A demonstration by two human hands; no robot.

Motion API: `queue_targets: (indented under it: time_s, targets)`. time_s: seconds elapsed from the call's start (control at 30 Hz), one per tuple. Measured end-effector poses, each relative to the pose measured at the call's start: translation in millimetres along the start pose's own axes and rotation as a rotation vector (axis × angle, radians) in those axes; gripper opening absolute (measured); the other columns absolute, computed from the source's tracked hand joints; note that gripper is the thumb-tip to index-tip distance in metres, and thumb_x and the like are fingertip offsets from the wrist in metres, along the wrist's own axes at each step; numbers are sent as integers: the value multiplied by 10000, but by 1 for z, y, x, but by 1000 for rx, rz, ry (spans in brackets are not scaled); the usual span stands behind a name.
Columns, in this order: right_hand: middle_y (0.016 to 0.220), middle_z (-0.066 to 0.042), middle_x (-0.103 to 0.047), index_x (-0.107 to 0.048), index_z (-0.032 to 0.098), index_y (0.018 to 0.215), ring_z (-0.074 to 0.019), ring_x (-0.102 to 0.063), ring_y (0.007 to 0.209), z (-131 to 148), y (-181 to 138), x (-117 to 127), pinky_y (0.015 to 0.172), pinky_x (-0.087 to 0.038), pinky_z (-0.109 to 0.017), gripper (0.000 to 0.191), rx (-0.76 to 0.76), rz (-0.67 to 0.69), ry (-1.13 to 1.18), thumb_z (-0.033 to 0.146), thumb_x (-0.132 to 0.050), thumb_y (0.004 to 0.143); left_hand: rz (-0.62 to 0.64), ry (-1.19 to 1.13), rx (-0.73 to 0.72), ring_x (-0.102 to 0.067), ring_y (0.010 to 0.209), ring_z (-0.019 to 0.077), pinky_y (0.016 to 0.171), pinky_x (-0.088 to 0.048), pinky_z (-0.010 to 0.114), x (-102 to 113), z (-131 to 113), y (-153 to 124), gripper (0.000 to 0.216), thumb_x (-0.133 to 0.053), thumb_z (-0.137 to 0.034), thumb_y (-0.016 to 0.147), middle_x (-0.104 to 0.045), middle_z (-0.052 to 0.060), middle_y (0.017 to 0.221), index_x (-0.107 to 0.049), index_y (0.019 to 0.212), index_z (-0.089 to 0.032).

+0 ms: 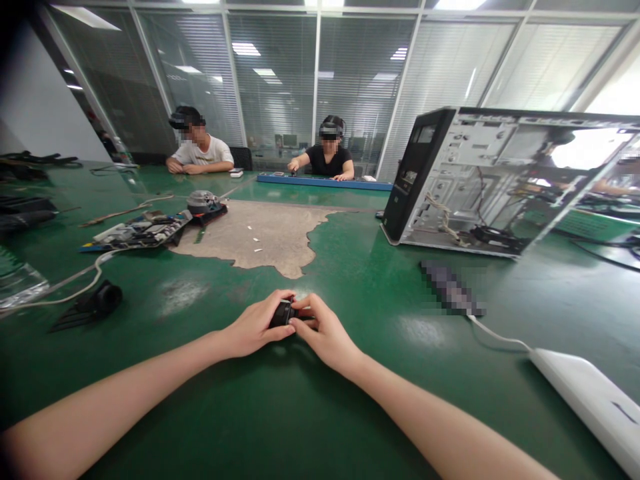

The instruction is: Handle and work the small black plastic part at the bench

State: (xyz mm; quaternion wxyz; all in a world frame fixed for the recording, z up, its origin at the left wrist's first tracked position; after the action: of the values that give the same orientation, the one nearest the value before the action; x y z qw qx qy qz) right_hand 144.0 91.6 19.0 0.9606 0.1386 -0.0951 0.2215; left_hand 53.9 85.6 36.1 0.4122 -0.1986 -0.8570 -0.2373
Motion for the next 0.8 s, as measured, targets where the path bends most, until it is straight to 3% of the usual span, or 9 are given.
queue_targets:
  time_s: [0.2,0.5,0.8]
  targets:
    - [1000,-33,-520,-469,214,980,-167,-532,985,3,-1,-2,817,-492,-333,220,-12,34,32,244,-549,776,-20,25,-35,-517,998,248,813,-431,374,1,-2,-1,537,-502,-467,781,-475,98,1162,-307,1206,-203]
    - [963,-9,-509,-449,233,966,-143,-555,933,9,-5,-7,798,-502,-306,218,43,57,132,238,-558,777,-113,150,-220,-469,1084,245,872,-427,377,8,-11,-5,636,-598,-388,738,-406,102,1221,-236,1232,-218]
    - [997,-18,-507,-445,238,992,-148,-550,924,6,-4,-3,760,-504,-301,251,2,23,58,250,-564,772,-125,86,-214,-480,1068,239,858,-436,380,11,-9,-4,654,-627,-468,688,-423,87,1190,-274,1190,-240]
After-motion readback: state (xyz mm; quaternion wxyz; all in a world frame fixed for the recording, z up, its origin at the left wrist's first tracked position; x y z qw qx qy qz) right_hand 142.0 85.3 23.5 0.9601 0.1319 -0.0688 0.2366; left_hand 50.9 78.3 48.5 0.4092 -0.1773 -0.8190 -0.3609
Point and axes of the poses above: each hand's wrist, its own y-axis towards the middle knuckle, its own x-axis out of the back of the hand, z = x × y, the point moved 9 cm from there along y, towards the middle knuckle
